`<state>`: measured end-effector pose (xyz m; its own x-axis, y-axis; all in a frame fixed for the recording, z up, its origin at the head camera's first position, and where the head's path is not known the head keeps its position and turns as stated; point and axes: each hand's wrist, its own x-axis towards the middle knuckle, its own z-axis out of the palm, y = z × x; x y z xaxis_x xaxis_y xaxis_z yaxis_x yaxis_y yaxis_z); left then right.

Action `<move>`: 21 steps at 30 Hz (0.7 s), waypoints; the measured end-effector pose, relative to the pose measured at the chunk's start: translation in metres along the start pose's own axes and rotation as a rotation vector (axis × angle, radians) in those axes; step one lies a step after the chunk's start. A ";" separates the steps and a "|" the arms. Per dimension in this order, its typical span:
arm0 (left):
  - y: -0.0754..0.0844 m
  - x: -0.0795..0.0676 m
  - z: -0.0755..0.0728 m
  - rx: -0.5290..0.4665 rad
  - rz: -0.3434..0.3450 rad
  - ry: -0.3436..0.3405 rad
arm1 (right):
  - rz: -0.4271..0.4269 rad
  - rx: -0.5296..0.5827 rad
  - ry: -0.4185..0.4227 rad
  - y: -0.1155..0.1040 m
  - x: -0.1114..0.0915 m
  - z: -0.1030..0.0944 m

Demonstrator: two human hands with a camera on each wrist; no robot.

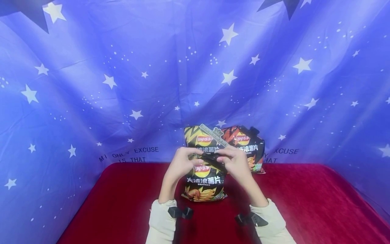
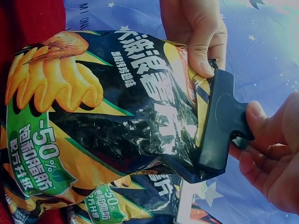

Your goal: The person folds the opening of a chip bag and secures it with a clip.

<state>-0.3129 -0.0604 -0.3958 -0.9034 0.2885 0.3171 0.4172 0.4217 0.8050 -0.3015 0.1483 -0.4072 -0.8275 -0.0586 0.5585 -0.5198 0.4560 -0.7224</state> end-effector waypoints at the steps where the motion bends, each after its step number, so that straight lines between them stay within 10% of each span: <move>1: 0.000 0.000 0.000 0.000 0.000 0.000 | -0.002 -0.001 -0.001 0.000 0.000 0.000; 21: -0.002 0.001 -0.001 -0.001 0.000 -0.006 | 0.000 -0.016 -0.050 0.001 0.000 -0.003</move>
<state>-0.3144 -0.0620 -0.3970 -0.9026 0.2941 0.3143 0.4176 0.4207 0.8054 -0.3012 0.1508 -0.4066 -0.8370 -0.1028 0.5374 -0.5170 0.4702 -0.7153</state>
